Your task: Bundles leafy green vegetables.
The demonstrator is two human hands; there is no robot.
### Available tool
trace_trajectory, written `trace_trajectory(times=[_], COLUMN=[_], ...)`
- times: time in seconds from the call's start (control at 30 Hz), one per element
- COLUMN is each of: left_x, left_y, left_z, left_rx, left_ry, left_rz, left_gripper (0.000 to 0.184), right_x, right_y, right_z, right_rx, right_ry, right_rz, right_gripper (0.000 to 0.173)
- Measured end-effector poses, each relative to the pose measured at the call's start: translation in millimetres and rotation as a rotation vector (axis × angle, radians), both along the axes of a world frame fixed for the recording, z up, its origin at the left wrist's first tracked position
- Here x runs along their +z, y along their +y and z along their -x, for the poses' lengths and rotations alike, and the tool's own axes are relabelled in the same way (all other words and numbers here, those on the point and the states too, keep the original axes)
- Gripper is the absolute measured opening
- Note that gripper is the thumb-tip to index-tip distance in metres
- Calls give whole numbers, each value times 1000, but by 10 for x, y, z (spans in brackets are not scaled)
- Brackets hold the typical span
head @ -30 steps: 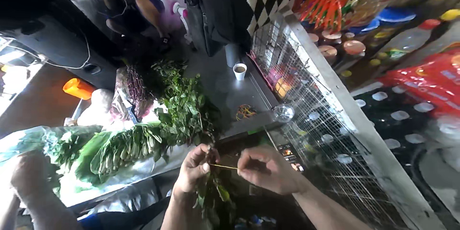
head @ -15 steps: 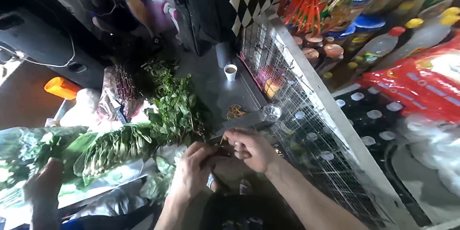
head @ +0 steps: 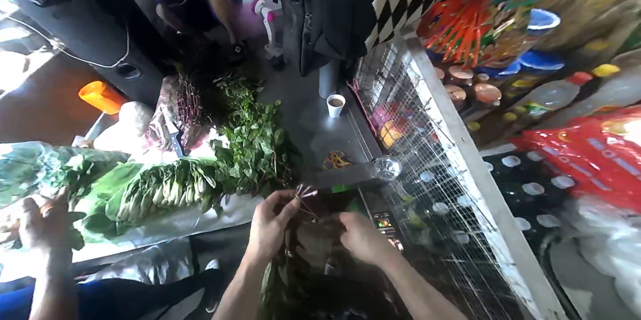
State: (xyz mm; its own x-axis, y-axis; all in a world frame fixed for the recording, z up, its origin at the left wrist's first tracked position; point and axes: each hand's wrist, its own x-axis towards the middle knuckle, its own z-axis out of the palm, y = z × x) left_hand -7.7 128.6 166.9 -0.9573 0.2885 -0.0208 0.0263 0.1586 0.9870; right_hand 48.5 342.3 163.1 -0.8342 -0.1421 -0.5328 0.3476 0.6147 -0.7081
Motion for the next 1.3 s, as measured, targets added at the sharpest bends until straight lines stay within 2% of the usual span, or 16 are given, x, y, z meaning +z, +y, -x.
trace_trajectory(times=[0.1,0.2,0.27,0.37,0.47,0.57,0.67,0.73,0.8,0.83,0.9,1.0,1.07,1.13,1.17,1.3], left_x=[-121,-280,-290,-181,-167,-136,-87,-47,-45,-60,-89,15,102,115,98,36], left_y=[9,0,-32,-156,-300,-384,-394,-363,-301,-270,-219,-151,-109,-94,-106,-180], left_z=[124,248,259,247,248,213,151,74,5,-20,-54,-111,-123,-135,-135,-147], left_rx=[109,130,51,-261,-569,-510,-389,-365,-351,-346,-337,-236,-165,-105,-96,-211], left_ry=[-62,-122,-143,-112,-42,-21,-9,14,26,32,71,128,116,105,77,-65], left_rz=[58,86,102,76,-152,-255,-321,-315,-301,-274,-123,343,497,440,335,-206], left_gripper=[18,26,22,12,10,11,20,22,19,17,14,19,23,23,23,21], right_x=[53,-196,-216,-207,-264,-159,-169,-295,-370,-411,-345,-38,204,316,260,-386], right_y=[-236,-404,-382,-132,110,-77,-359,-488,-511,-470,-325,-82,-47,-132,-183,-267], right_z=[-110,-178,-58,242,393,118,-211,-244,-74,50,259,350,216,-14,-105,-89], right_rx=[17,79,203,264,195,153,90,-166,-519,-612,-598,-312,-90,42,47,-248], right_ry=[166,758,951,1058,965,960,802,496,124,27,36,267,439,529,531,283], right_rz=[-159,-129,-165,-122,141,302,706,997,1141,1175,1124,980,669,449,454,901], right_gripper=[67,90,84,53,21,29,34,22,24,27,27,22,22,26,26,17])
